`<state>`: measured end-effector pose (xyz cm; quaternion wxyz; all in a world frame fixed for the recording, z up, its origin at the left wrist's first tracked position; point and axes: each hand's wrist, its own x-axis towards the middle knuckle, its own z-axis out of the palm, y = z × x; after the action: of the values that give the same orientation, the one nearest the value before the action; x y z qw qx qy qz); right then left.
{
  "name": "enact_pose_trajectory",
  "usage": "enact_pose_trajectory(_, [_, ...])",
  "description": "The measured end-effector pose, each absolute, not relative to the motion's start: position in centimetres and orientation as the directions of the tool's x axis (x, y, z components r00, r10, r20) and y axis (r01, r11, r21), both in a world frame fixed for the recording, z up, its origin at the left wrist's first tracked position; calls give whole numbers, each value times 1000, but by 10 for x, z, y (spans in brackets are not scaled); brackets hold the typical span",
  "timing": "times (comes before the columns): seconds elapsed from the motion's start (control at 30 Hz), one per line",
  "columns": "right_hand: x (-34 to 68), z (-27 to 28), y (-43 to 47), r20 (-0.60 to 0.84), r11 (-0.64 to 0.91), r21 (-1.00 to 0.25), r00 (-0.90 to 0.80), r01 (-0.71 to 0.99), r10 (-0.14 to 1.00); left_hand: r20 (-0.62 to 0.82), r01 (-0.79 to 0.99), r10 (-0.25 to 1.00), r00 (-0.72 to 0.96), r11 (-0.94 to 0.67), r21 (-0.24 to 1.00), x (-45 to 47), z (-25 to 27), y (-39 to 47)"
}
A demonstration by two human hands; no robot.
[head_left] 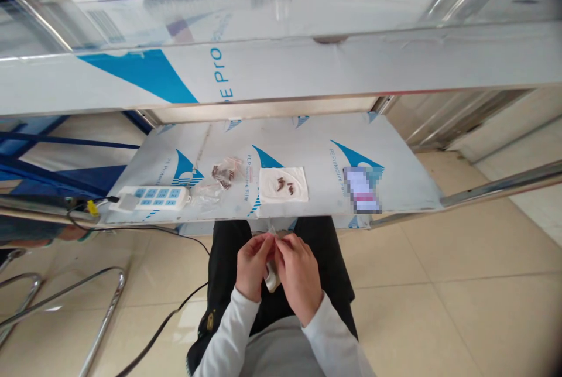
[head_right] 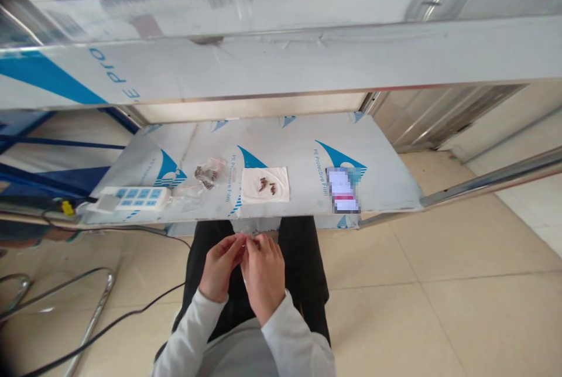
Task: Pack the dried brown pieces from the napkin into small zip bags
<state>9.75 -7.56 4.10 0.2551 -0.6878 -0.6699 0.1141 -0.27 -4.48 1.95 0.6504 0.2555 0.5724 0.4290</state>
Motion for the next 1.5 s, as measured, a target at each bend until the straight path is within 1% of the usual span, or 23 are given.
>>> enact_pose_trajectory(0.1, [97,37,-77,100,-21,-500,82,865,992,-506,-124,861,-41,498,858,-8,11,-43])
enact_pose_trajectory(0.17, [99,35,-77,29,-66,-564,100,823,995,-451,-4,891,-56,451,892,-10,8,-42])
enact_pose_trajectory(0.2, [100,34,-77,-3,-85,-625,106,776,994,-416,48,907,-60,419,907,-11,8,-42])
enact_pose_trajectory(0.27, [105,33,-76,-63,-111,-784,100,611,993,-352,117,935,-45,355,927,-13,10,-42])
enact_pose_trajectory(0.33, [110,30,-75,-119,-136,-908,66,396,991,-317,140,948,9,313,939,-15,14,-41])
enact_pose_trajectory(0.4, [116,28,-75,-182,-179,-956,11,233,983,-311,147,945,97,296,944,-20,19,-41])
enact_pose_trajectory(0.47, [120,26,-76,-221,-213,-962,-24,172,975,-313,185,933,179,280,942,-26,24,-40])
enact_pose_trajectory(0.53, [123,28,-76,-221,-213,-961,-23,176,975,-310,265,928,206,252,931,-31,29,-39])
enact_pose_trajectory(0.6, [123,32,-74,-200,-196,-961,1,193,980,-300,326,936,187,229,917,-33,33,-38])
enact_pose_trajectory(0.67, [121,38,-71,-187,-189,-964,29,186,982,-285,320,946,155,225,921,-30,37,-37])
enact_pose_trajectory(0.77, [117,45,-66,-153,-166,-969,81,182,985,-258,257,962,90,228,939,-21,43,-36])
enact_pose_trajectory(0.83, [113,47,-65,-118,-146,-961,130,233,984,-236,253,971,50,216,943,-15,45,-37])
enact_pose_trajectory(0.9, [110,47,-66,-87,-139,-938,173,318,981,-215,270,976,32,199,942,-12,46,-38])
enact_pose_trajectory(0.97, [107,46,-67,-60,-130,-910,185,393,981,-215,270,976,22,201,942,-11,45,-38])
enact_pose_trajectory(1.0, [107,46,-68,-48,-118,-905,177,410,983,-228,252,973,15,217,943,-12,44,-37])
enact_pose_trajectory(1.07, [107,47,-68,-36,-94,-919,155,383,987,-283,167,959,2,279,946,-14,42,-35])
enact_pose_trajectory(1.17, [111,49,-64,-55,-91,-957,135,276,989,-404,-72,915,-5,403,912,-16,44,-30])
enact_pose_trajectory(1.23, [114,52,-58,-54,-91,-963,150,255,987,-474,-216,880,-3,462,860,-14,49,-25])
enact_pose_trajectory(1.33, [118,60,-49,51,-17,-937,184,350,982,-526,-316,851,17,503,804,-7,59,-15])
enact_pose_trajectory(1.43, [121,68,-41,198,86,-855,169,512,965,-507,-312,861,48,495,811,0,67,-5])
enact_pose_trajectory(1.5, [123,71,-39,258,125,-795,144,593,955,-480,-283,875,56,475,833,1,68,-1])
